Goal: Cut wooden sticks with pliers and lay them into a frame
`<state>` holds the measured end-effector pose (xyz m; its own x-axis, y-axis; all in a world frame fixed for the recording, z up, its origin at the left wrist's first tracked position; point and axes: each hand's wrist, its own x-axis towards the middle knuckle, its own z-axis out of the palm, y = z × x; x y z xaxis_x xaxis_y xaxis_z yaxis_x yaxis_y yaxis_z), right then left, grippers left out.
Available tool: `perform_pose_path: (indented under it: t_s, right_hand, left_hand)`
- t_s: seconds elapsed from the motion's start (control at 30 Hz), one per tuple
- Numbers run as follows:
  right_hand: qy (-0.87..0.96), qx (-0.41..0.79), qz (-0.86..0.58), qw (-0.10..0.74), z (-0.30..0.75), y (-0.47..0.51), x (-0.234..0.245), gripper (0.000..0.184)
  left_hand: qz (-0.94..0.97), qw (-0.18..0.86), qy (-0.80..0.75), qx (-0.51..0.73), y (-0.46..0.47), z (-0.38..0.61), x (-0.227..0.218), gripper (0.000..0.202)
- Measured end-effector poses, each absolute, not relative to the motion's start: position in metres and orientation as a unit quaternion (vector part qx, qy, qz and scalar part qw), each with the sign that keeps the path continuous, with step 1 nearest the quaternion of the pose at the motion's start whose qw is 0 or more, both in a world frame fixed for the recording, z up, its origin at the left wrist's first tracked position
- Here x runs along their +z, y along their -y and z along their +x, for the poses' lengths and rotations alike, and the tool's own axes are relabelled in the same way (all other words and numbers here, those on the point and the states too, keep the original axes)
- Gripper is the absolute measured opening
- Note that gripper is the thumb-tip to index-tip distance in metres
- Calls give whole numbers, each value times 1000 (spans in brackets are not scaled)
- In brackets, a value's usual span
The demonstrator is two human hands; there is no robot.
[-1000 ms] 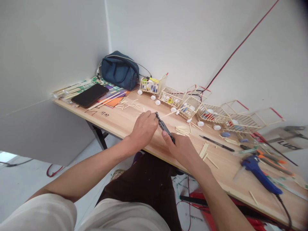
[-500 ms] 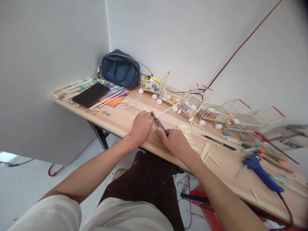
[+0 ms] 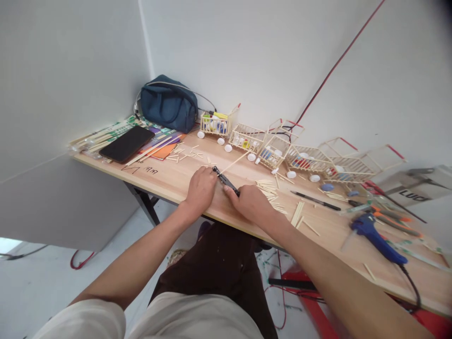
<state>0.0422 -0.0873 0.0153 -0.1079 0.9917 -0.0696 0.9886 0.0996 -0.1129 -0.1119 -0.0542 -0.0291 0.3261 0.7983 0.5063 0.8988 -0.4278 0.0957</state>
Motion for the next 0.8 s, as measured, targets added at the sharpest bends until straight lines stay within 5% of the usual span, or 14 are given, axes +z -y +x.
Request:
perform_pose_path:
  t_s: [0.8]
  right_hand:
    - [723,56,-689,7,46,84,17,77]
  left_hand:
    - [-785,96,549,-271,53,-115,-29,23]
